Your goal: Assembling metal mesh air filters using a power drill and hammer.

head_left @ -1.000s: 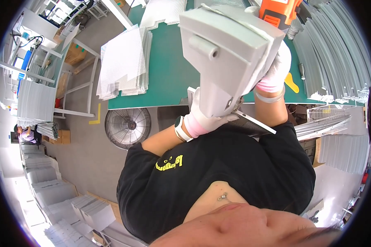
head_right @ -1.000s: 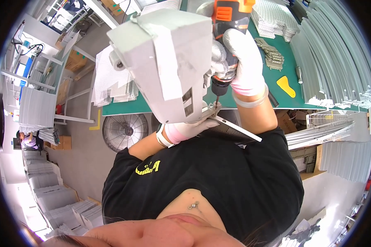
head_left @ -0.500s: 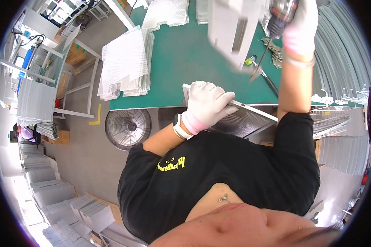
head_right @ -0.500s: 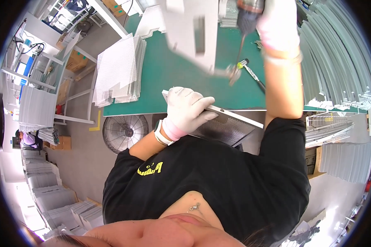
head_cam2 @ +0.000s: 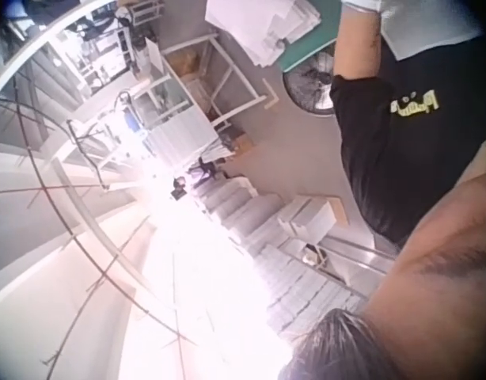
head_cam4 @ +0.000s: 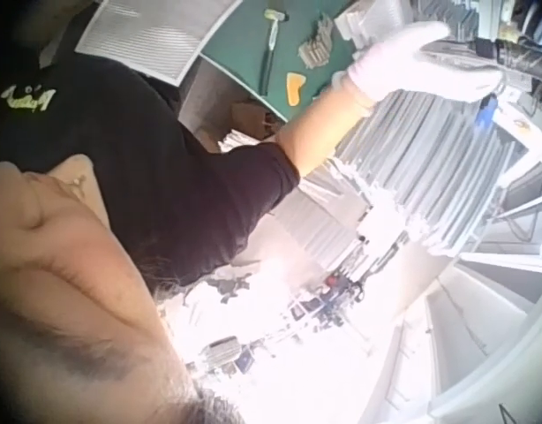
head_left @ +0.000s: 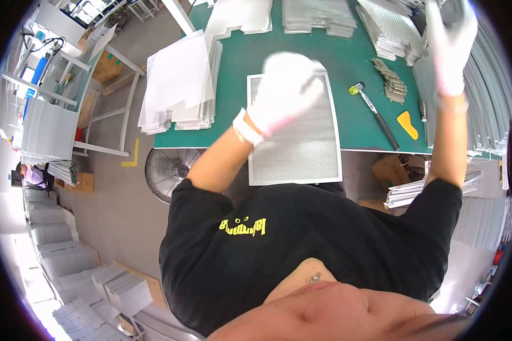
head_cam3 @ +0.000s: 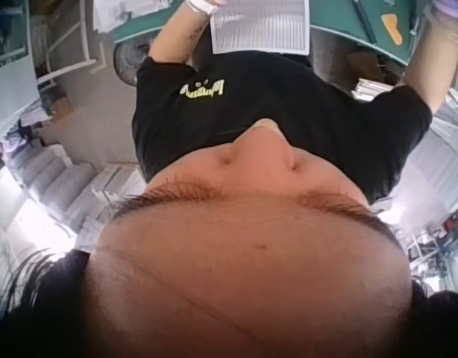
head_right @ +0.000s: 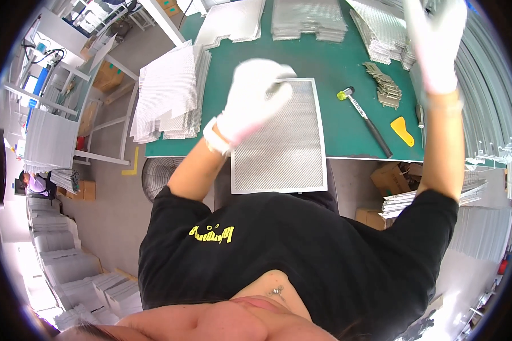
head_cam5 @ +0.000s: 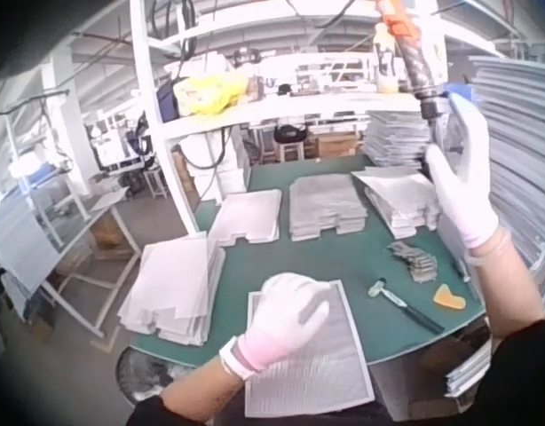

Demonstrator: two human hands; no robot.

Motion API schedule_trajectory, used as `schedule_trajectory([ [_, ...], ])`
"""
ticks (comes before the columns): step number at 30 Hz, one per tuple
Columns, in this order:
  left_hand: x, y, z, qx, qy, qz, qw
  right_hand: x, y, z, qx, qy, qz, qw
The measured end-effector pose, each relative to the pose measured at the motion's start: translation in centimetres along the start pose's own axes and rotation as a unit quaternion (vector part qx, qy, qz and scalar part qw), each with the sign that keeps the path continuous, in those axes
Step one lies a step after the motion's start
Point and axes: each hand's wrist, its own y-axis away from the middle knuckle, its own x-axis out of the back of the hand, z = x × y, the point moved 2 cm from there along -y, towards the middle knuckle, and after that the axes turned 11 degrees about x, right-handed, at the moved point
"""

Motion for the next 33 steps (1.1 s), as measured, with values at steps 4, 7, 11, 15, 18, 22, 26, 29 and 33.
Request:
schedule_trajectory([
  [4, 4.2, 3.7, 10.4, -0.027, 0.422, -0.176, 0.889, 7.6, 14.7, -6.7, -0.122, -0.188, -0.383, 0.896],
  [7, 5.0, 4.1, 14.7, -0.006, 0.597, -0.237, 0.766, 12.1, 25.6, -9.0, -0.193, -0.054, -0.63, 0.75],
  [11, 4.4, 2.3, 17.3, 0.058, 0.635, -0.171, 0.751, 11.6, 28.7, -8.6, -0.214, -0.039, -0.727, 0.651],
  [15, 3.4, 1.9, 19.4, 0.158, 0.71, -0.172, 0.664, 8.5, 28.0, -10.1, -0.314, -0.178, -0.578, 0.732],
  [18, 3.2, 2.2, 19.7, 0.141, 0.711, -0.15, 0.672, 6.0, 26.8, -12.2, -0.337, -0.27, -0.498, 0.752],
  [22, 3.9, 2.4, 19.4, 0.157, 0.713, -0.151, 0.667, 3.1, 27.9, -12.6, -0.31, -0.225, -0.613, 0.69],
  [26, 3.5, 3.1, 19.2, 0.113, 0.7, -0.148, 0.69, 2.7, 26.9, -13.4, -0.307, -0.194, -0.616, 0.699],
  [29, 3.8, 3.2, 19.3, 0.113, 0.742, -0.164, 0.641, 2.5, 27.4, -13.1, -0.26, -0.168, -0.662, 0.682],
  [33, 4.2, 3.3, 18.2, 0.117, 0.733, -0.239, 0.626, 2.7, 26.5, -13.1, -0.289, -0.172, -0.597, 0.729],
])
